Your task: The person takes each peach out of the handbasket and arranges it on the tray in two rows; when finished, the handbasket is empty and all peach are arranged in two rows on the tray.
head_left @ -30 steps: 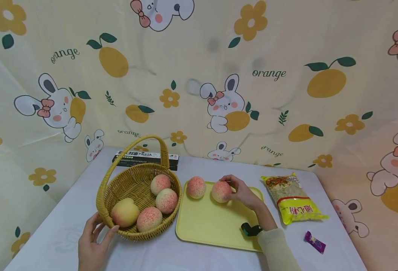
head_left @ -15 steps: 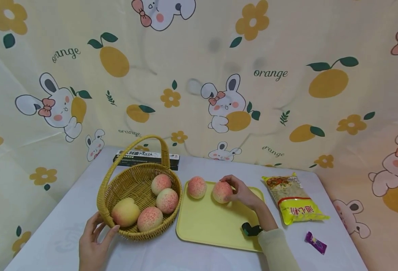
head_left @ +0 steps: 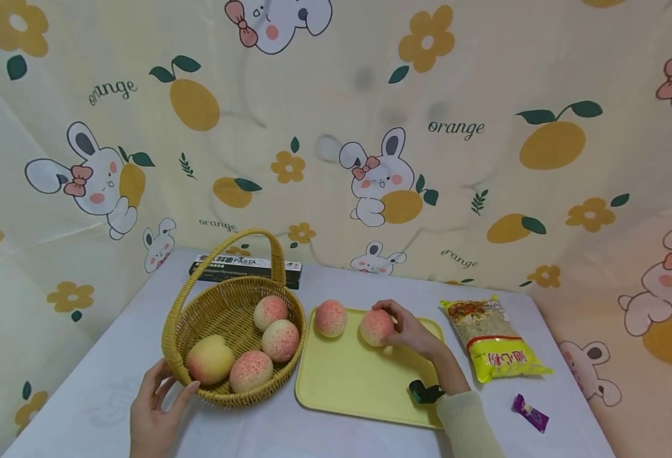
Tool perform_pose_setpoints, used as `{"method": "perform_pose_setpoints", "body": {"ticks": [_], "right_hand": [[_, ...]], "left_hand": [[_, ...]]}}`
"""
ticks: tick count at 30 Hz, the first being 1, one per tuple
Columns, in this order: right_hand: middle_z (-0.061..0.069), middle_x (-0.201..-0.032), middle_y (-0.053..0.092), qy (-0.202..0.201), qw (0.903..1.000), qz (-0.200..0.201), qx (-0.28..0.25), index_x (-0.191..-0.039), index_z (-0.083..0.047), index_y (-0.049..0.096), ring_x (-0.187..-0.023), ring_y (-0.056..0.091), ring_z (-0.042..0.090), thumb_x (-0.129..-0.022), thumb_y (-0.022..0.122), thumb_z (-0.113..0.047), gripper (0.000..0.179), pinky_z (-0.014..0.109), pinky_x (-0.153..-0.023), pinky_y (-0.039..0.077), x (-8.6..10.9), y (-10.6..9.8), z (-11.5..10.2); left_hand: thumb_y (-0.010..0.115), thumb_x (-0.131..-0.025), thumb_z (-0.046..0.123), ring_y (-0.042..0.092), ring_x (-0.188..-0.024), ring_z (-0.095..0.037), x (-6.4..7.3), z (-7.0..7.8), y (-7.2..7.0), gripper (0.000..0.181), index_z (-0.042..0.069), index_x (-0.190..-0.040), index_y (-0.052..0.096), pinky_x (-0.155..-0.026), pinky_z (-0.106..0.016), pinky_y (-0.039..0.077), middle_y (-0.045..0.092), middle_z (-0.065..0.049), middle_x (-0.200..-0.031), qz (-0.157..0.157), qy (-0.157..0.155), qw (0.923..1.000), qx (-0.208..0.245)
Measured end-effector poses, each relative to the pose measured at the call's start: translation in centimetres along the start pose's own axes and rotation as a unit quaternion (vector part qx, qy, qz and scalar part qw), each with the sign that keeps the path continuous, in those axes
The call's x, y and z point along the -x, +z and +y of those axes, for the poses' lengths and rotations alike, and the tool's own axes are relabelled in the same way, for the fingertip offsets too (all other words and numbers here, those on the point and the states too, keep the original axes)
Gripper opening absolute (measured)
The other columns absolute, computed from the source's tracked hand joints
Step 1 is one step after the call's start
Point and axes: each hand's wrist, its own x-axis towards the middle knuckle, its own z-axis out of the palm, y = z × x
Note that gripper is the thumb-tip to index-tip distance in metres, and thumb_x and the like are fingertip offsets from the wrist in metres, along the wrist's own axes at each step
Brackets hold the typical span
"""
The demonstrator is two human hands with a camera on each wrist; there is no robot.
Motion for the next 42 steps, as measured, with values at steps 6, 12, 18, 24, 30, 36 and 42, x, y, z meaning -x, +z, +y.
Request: {"method": "perform_pose_setpoints", "body": {"ticks": [6,12,18,24,30,36,42], "right_hand": [[0.025,-0.139,0.044,-0.007,0.9999,-0.009,-0.007,-0.138,0.004,0.043,-0.126,0.042,0.028,-0.079,0.072,0.009,0.067,0.021,-0.103,0.044,0.1,0.0,-0.1],[0.025,-0.138,0.045,-0.004,0.9999,-0.006,-0.009,-0.138,0.004,0.044,-0.124,0.043,0.027,-0.08,0.073,0.007,0.065,0.022,-0.102,0.045,0.1,0.0,0.0],[0.025,-0.14,0.045,0.001,0.9999,0.005,-0.009,-0.139,0.004,0.044,-0.128,0.042,0.029,-0.082,0.075,0.003,0.065,0.021,-0.105,0.041,0.2,-0.2,-0.2],[0.035,-0.145,0.035,-0.009,0.9997,0.008,-0.02,-0.144,0.008,0.038,-0.132,0.038,0.044,-0.089,0.07,0.0,0.065,0.025,-0.108,0.042,-0.1,-0.7,-0.9],[0.029,-0.145,0.04,-0.034,0.9993,0.012,0.012,-0.145,0.007,0.038,-0.135,0.033,0.049,-0.088,0.071,0.0,0.066,0.058,-0.119,0.029,-1.4,-0.8,-2.8],[0.022,-0.148,0.041,-0.056,0.998,-0.017,0.025,-0.145,0.006,0.04,-0.14,0.031,0.044,-0.088,0.072,0.0,0.065,0.06,-0.121,0.022,-3.8,0.6,-5.9],[0.013,-0.149,0.042,-0.067,0.9935,-0.075,0.053,-0.146,-0.001,0.042,-0.141,0.035,0.032,-0.088,0.072,-0.004,0.065,0.054,-0.121,0.026,-6.9,3.0,-8.5]], "left_hand": [[0.076,-0.079,-0.016,0.055,-0.107,-0.003,0.1,-0.1,0.0,0.062,-0.002,-0.134,0.052,-0.092,-0.003,0.045,0.056,0.008,-0.114,0.001,-0.011,0.9999,-0.011],[0.076,-0.079,-0.016,0.055,-0.107,-0.003,0.1,-0.2,0.0,0.063,-0.002,-0.135,0.052,-0.092,-0.003,0.045,0.056,0.008,-0.114,0.0,-0.012,0.9999,-0.01],[0.076,-0.078,-0.016,0.055,-0.107,-0.004,0.0,-0.3,0.1,0.063,-0.002,-0.135,0.053,-0.092,-0.004,0.045,0.057,0.008,-0.116,-0.001,-0.008,1.0,-0.004],[0.075,-0.076,-0.02,0.056,-0.107,-0.006,0.0,-0.3,0.0,0.065,-0.003,-0.135,0.053,-0.092,-0.005,0.046,0.058,0.005,-0.115,0.003,0.009,0.9999,0.008],[0.075,-0.074,-0.023,0.057,-0.107,-0.006,-0.1,-0.2,0.0,0.066,-0.004,-0.135,0.053,-0.093,-0.006,0.047,0.059,0.004,-0.114,0.001,0.027,0.9995,0.013],[0.075,-0.074,-0.022,0.057,-0.107,-0.005,-0.1,-0.2,0.0,0.066,-0.004,-0.134,0.053,-0.093,-0.005,0.046,0.058,0.005,-0.113,-0.001,0.027,0.9996,0.007],[0.075,-0.074,-0.023,0.057,-0.106,-0.005,-0.1,-0.4,0.0,0.066,-0.004,-0.134,0.053,-0.093,-0.006,0.047,0.059,0.001,-0.113,-0.002,0.03,0.9995,0.009]]}}
